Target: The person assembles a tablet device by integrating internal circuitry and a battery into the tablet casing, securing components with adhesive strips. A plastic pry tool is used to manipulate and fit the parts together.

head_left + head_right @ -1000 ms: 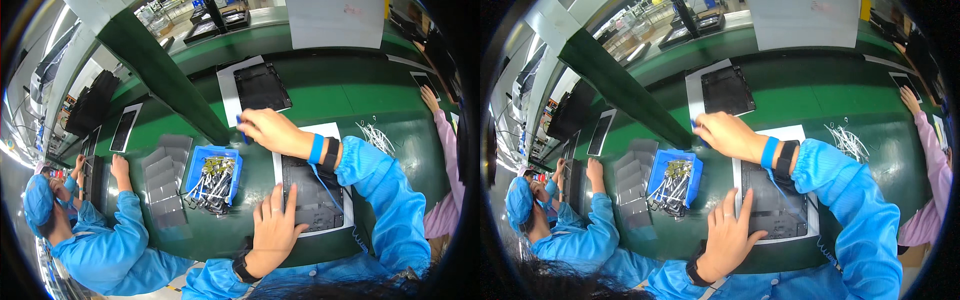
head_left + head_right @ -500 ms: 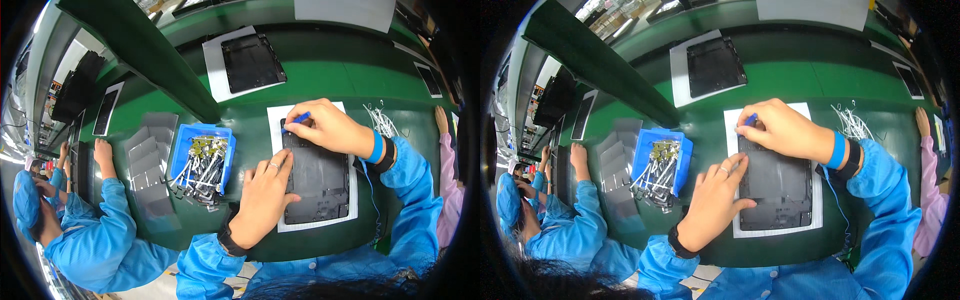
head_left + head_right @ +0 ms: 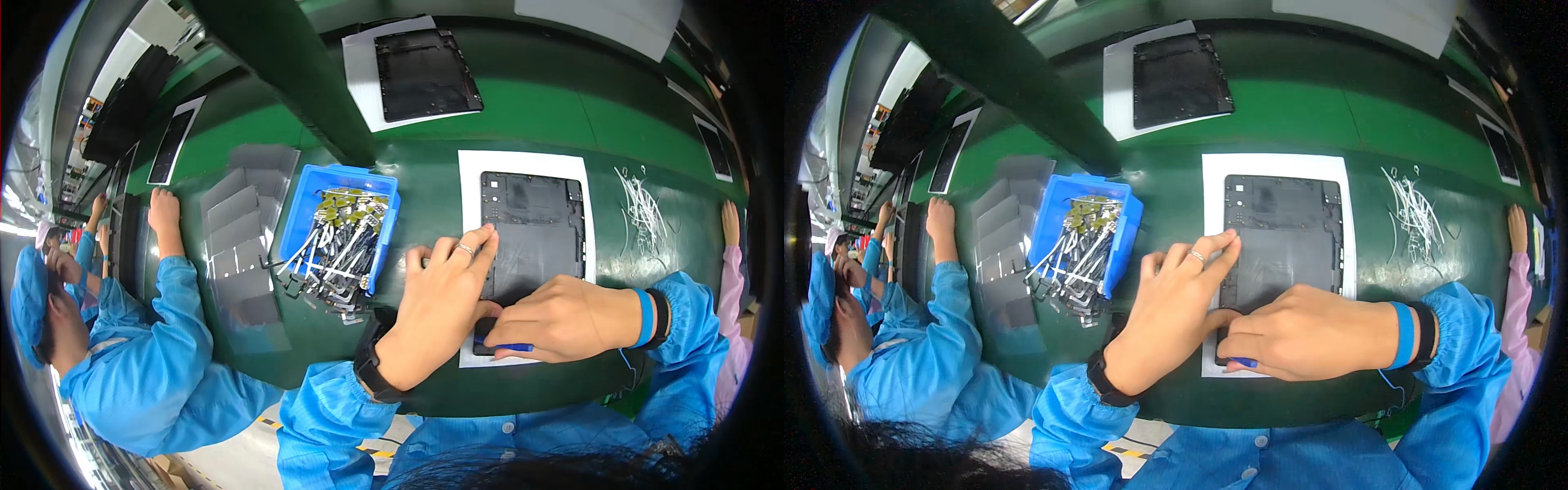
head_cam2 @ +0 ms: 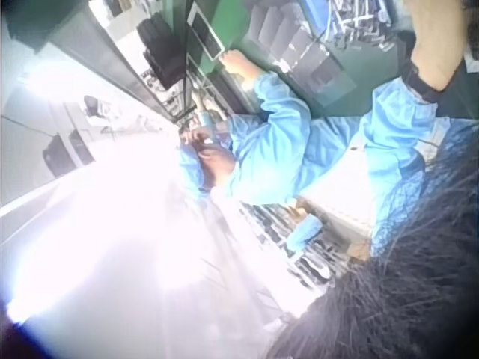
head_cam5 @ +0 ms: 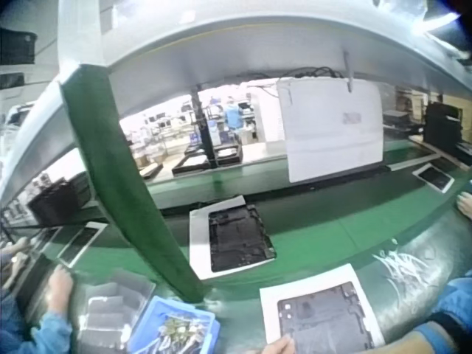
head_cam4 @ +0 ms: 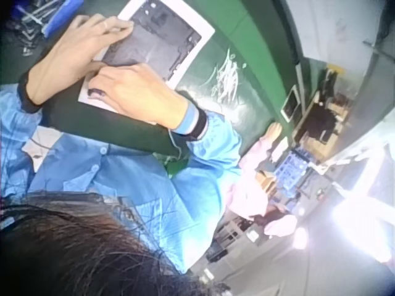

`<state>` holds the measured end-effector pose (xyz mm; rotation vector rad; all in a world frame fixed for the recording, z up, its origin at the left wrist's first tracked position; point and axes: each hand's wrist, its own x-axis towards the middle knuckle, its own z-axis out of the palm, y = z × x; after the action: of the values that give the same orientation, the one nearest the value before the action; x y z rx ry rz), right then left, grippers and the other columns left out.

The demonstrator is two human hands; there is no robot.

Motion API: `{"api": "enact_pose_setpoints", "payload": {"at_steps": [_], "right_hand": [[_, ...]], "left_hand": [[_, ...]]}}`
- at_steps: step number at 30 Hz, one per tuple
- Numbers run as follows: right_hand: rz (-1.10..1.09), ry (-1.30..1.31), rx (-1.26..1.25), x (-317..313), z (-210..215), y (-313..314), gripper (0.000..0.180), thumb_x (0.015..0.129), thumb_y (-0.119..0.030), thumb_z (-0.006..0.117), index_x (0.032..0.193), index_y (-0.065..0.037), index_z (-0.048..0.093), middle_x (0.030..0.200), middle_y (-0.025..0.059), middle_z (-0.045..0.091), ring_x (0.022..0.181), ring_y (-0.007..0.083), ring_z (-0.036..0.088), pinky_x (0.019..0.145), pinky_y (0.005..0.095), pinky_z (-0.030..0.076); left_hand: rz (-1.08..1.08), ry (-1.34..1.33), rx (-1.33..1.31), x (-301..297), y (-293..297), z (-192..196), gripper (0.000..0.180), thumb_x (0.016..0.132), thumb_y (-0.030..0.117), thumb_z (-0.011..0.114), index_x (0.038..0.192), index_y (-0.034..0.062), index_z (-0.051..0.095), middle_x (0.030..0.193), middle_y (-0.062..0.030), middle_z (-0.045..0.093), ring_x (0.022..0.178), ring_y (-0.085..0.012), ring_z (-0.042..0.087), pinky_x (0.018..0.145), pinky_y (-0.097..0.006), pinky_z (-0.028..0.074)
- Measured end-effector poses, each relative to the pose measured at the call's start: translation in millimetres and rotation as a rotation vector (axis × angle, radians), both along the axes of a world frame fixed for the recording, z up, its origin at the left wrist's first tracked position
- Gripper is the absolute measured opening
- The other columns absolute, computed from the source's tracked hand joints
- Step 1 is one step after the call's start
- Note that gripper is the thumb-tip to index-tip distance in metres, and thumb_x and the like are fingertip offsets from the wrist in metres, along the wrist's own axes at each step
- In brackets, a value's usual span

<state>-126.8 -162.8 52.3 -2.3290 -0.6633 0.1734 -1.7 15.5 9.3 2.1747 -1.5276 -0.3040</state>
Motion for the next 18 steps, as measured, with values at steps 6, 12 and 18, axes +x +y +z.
{"api": "enact_pose_setpoints", "payload": {"at_steps": [6, 12, 18], "right_hand": [[-0.424, -0.236, 0.293, 53, 47, -11, 0.011, 0.092, -0.015, 0.076, 0.096, -0.005, 0.075, 0.081, 0.0108, 0.072, 0.07, 0.0265, 0.069, 0.067, 0.0349, 0.055], [-0.641, -0.26, -0.063, 138, -20, -41, 0.024, 0.097, -0.022, 0.071, 0.098, 0.002, 0.072, 0.079, 0.0189, 0.071, 0.073, 0.0321, 0.072, 0.067, 0.0435, 0.053], [-0.685, -0.058, 0.104, 132, -29, -40, 0.044, 0.096, -0.029, 0.076, 0.119, 0.007, 0.065, 0.081, 0.02, 0.072, 0.074, 0.0336, 0.072, 0.069, 0.0443, 0.054]], "left_hand": [[0.032, -0.053, 0.082, -4, 6, -4, 0.074, 0.08, 0.029, 0.085, 0.145, 0.0069, 0.057, 0.155, -0.0047, 0.048, 0.125, -0.0279, 0.055, 0.104, -0.051, 0.04], [0.118, -0.073, -0.096, 0, 20, 35, 0.04, 0.086, 0.021, 0.081, 0.12, 0.0064, 0.067, 0.121, -0.0103, 0.068, 0.105, -0.0311, 0.067, 0.089, -0.045, 0.052], [0.527, -0.307, -0.06, 68, 65, 38, 0.016, 0.087, 0.012, 0.078, 0.099, 0.0049, 0.071, 0.091, -0.014, 0.072, 0.082, -0.0348, 0.071, 0.073, -0.044, 0.057]]}}
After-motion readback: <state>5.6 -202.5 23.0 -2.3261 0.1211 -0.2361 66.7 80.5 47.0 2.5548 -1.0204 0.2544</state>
